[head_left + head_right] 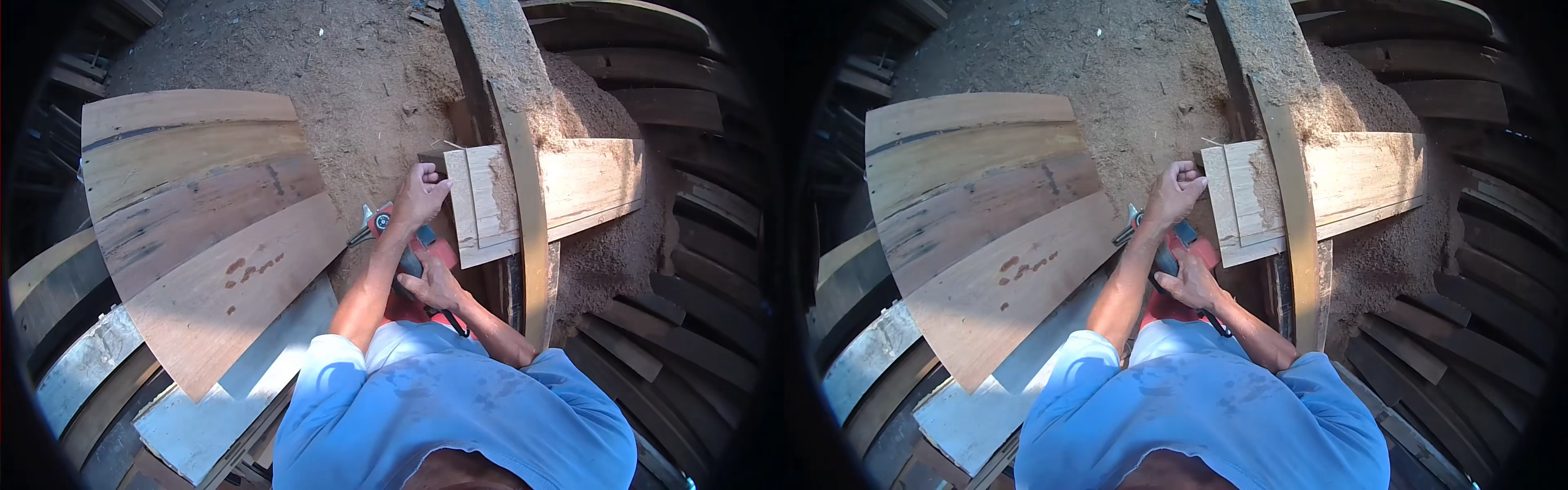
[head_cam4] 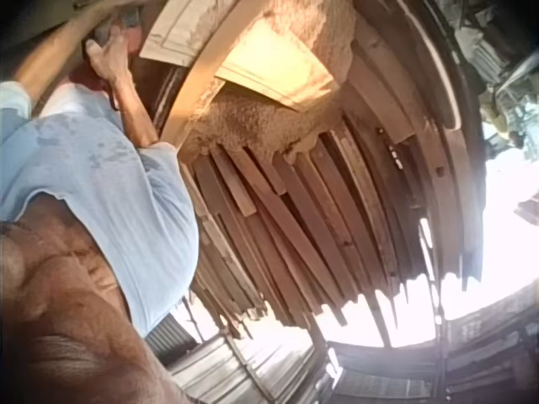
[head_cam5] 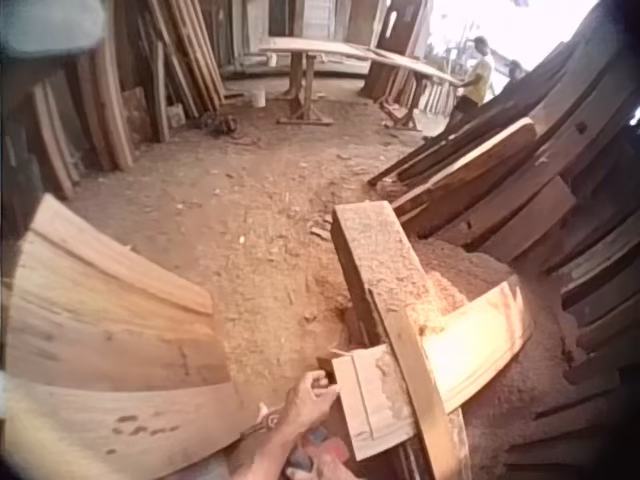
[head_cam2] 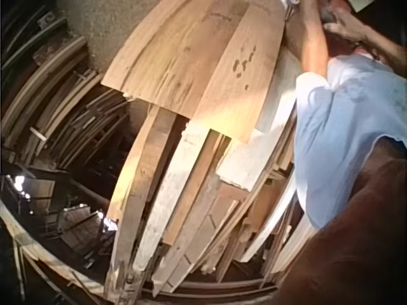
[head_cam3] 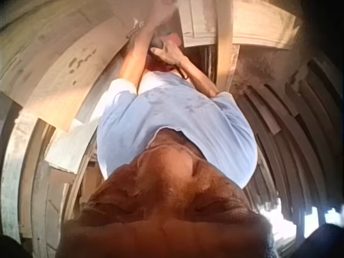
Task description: The person sands a piece of wood using a power sander, moving it back and forth along the surface. They pick up and handle different wood planks, placing them on a worktable to continue the sanding process.
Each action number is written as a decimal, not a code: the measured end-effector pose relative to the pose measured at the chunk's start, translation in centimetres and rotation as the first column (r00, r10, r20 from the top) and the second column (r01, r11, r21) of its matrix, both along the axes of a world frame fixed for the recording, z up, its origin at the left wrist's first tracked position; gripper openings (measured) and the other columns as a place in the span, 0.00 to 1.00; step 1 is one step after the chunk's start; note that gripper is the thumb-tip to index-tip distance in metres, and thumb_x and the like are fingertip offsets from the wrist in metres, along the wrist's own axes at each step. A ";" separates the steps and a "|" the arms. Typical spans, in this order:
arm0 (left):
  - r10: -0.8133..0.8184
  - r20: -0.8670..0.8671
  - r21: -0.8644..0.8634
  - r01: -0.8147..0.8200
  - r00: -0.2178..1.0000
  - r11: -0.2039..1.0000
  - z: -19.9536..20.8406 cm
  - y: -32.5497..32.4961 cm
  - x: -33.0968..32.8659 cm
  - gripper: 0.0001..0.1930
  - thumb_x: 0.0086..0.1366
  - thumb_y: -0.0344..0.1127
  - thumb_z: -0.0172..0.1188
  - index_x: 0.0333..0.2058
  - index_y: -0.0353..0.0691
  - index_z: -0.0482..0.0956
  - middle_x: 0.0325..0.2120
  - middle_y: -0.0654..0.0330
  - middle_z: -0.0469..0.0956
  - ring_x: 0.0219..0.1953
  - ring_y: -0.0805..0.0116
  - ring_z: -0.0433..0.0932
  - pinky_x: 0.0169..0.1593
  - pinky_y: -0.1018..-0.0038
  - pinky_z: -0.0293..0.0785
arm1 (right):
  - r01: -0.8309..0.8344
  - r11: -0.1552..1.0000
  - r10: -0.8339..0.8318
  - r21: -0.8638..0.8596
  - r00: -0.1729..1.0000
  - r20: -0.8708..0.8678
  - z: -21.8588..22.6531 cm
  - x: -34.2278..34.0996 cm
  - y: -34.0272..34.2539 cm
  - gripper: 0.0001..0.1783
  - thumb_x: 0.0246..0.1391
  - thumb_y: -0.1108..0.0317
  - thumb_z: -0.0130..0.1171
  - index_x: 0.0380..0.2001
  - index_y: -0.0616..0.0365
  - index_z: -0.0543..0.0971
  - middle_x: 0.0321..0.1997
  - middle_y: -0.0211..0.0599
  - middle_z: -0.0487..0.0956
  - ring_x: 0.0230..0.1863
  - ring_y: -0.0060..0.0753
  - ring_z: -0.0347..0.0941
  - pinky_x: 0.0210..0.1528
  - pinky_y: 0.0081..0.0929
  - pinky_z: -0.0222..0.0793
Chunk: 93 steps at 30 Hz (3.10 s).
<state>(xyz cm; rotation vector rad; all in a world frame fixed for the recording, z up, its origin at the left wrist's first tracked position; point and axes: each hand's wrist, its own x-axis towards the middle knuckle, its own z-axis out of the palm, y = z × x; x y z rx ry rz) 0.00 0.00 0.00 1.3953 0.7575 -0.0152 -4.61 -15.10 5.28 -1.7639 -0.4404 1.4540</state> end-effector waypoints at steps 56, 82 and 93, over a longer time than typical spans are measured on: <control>0.078 0.088 0.368 -0.105 0.993 0.924 4.2 -13.4 -20.1 0.39 0.59 0.42 0.78 0.66 0.33 0.73 0.51 0.46 0.75 0.55 0.51 0.79 0.61 0.60 0.76 | 0.370 0.852 -0.463 0.370 0.863 0.203 8.2 -4.5 -10.0 0.13 0.62 0.68 0.63 0.46 0.62 0.75 0.21 0.30 0.76 0.19 0.20 0.73 0.21 0.25 0.69; -0.027 0.043 0.417 0.007 0.999 0.909 2.4 -0.6 -7.1 0.32 0.63 0.47 0.76 0.60 0.36 0.79 0.44 0.45 0.79 0.47 0.52 0.86 0.51 0.62 0.83 | 0.311 0.884 -0.446 0.348 0.784 0.431 5.1 7.6 0.8 0.24 0.55 0.59 0.69 0.46 0.68 0.79 0.39 0.51 0.84 0.41 0.42 0.84 0.47 0.40 0.78; 0.291 0.344 0.381 -0.416 0.893 0.826 6.5 10.6 -1.7 0.35 0.69 0.47 0.70 0.64 0.28 0.69 0.56 0.47 0.75 0.56 0.62 0.75 0.59 0.64 0.75 | 0.196 0.905 -0.313 0.377 0.907 0.281 5.8 5.0 3.2 0.26 0.56 0.64 0.68 0.54 0.68 0.76 0.41 0.50 0.83 0.42 0.37 0.81 0.47 0.38 0.75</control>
